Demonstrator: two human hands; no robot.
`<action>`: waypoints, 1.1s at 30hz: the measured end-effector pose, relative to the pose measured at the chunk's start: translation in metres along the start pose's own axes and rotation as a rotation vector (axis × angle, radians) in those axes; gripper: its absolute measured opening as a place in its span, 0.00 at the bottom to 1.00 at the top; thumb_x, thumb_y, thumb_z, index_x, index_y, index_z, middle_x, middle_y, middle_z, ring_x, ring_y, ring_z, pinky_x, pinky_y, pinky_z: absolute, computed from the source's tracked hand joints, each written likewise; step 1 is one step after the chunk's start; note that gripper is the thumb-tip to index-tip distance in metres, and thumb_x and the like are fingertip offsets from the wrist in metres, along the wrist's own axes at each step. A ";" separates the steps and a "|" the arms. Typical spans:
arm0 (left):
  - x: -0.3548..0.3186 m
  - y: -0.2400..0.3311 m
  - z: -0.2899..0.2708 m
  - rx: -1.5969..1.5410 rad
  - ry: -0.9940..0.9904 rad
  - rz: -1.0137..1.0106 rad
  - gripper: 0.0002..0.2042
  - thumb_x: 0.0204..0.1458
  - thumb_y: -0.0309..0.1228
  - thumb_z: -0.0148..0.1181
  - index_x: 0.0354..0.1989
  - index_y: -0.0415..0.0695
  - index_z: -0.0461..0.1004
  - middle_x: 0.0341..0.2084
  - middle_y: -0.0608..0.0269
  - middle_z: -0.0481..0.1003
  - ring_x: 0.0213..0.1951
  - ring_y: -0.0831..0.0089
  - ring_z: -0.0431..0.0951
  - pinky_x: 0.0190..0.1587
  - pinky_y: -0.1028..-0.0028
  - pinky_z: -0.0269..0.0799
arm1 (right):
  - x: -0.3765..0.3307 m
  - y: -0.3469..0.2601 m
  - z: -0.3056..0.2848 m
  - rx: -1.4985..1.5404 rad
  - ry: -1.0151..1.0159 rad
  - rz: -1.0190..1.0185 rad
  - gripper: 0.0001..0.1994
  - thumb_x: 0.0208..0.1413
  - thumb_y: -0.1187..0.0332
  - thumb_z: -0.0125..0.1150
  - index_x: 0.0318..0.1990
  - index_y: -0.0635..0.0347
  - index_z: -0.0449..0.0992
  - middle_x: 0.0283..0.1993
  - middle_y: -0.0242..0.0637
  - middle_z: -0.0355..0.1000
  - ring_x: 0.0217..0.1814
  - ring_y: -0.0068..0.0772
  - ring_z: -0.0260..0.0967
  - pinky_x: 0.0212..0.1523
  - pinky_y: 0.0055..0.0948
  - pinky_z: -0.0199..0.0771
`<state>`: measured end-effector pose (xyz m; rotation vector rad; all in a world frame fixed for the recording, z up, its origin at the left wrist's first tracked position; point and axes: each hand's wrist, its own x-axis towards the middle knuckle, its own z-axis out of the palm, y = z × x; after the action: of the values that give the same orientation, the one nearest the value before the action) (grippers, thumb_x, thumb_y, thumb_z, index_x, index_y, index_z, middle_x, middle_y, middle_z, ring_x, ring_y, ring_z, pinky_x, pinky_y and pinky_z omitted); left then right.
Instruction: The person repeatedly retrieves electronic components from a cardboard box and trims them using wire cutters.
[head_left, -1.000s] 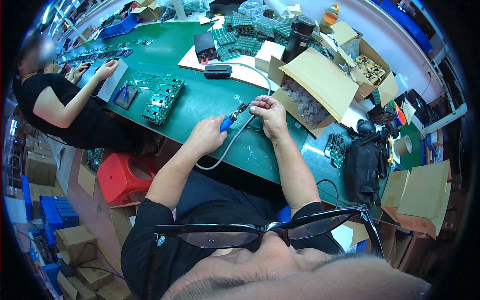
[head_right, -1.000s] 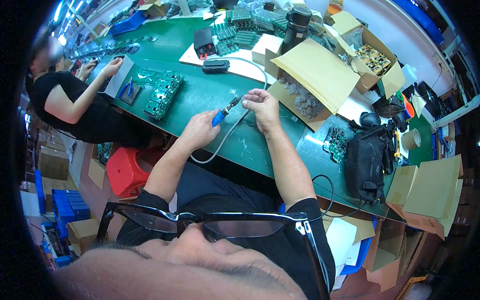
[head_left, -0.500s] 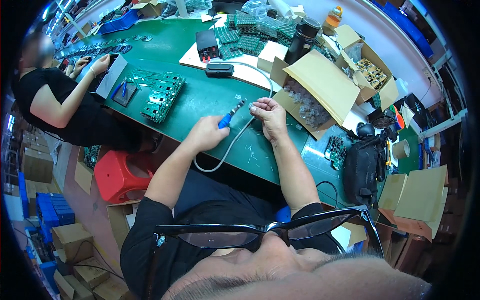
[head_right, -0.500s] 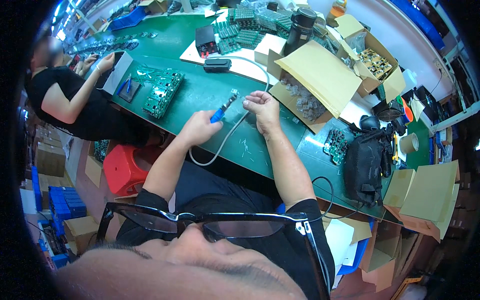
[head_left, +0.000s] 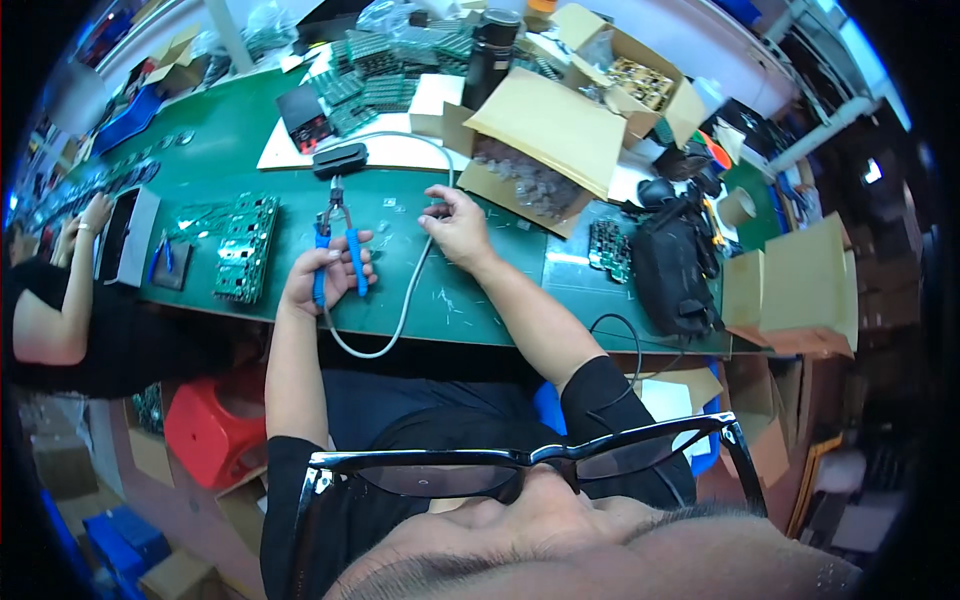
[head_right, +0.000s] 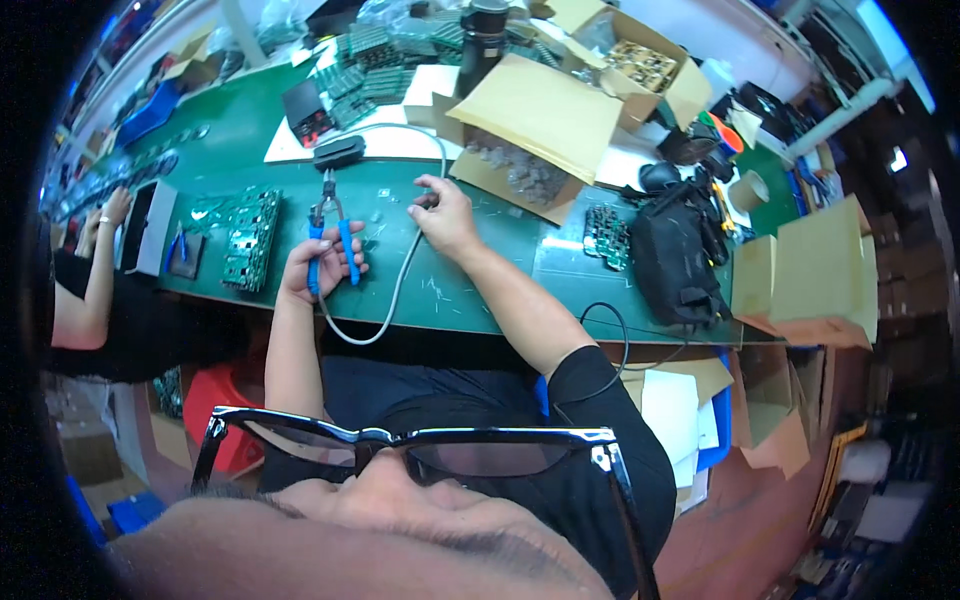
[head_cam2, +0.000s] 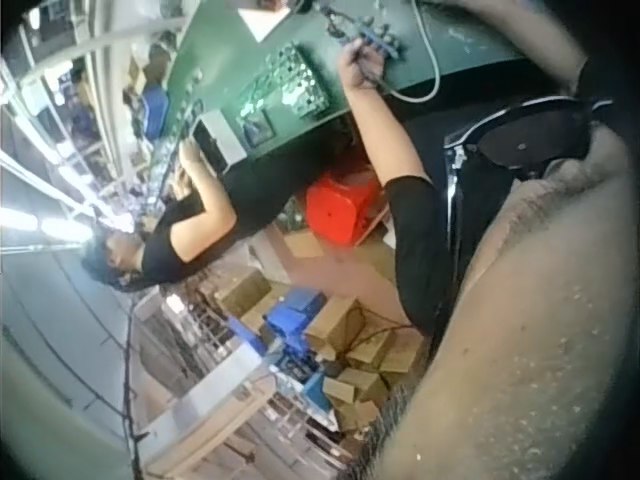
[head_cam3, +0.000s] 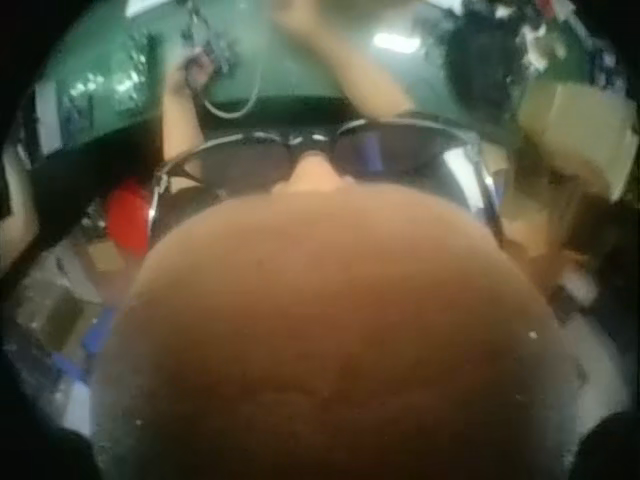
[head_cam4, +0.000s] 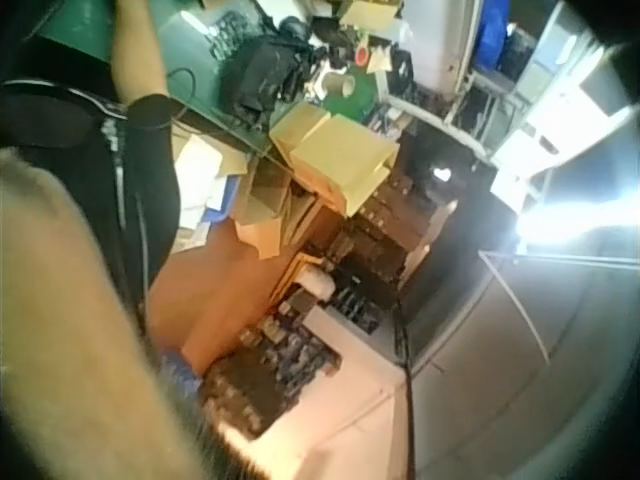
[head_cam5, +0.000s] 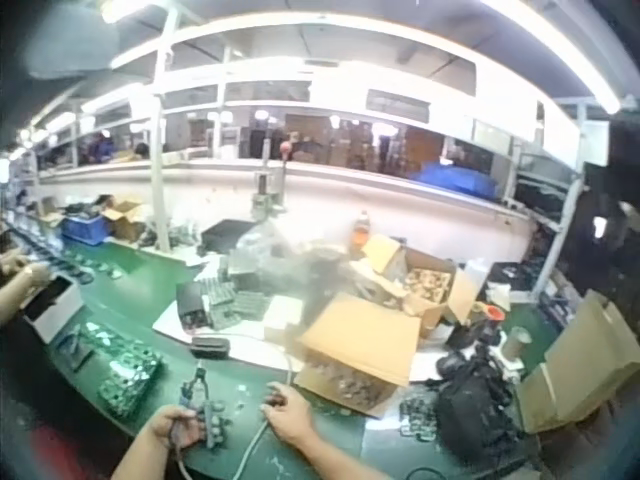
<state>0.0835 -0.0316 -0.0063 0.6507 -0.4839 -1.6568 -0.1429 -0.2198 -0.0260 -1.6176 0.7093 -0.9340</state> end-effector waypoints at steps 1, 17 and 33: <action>0.002 -0.001 -0.002 -0.008 0.003 -0.006 0.37 0.55 0.34 0.58 0.74 0.29 0.60 0.50 0.48 0.78 0.50 0.55 0.81 0.63 0.50 0.74 | -0.001 -0.004 -0.005 -0.067 0.028 -0.008 0.21 0.52 0.76 0.73 0.55 0.64 0.81 0.50 0.42 0.79 0.44 0.31 0.81 0.46 0.30 0.81; 0.005 0.005 -0.003 -0.049 -0.076 -0.041 0.31 0.57 0.33 0.56 0.70 0.33 0.66 0.49 0.48 0.80 0.52 0.53 0.81 0.65 0.53 0.73 | 0.029 -0.021 -0.112 -1.151 0.325 0.197 0.16 0.61 0.63 0.58 0.53 0.50 0.85 0.54 0.51 0.81 0.57 0.58 0.79 0.60 0.53 0.77; 0.000 0.002 -0.007 -0.082 -0.096 -0.039 0.35 0.55 0.33 0.56 0.73 0.31 0.62 0.52 0.46 0.78 0.53 0.53 0.81 0.67 0.51 0.70 | 0.020 -0.038 -0.054 -0.292 0.192 0.035 0.09 0.65 0.75 0.61 0.49 0.63 0.84 0.48 0.42 0.80 0.41 0.34 0.80 0.46 0.34 0.83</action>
<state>0.0899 -0.0321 -0.0104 0.5242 -0.4722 -1.7412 -0.1802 -0.2545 0.0213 -1.7764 1.0422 -1.0041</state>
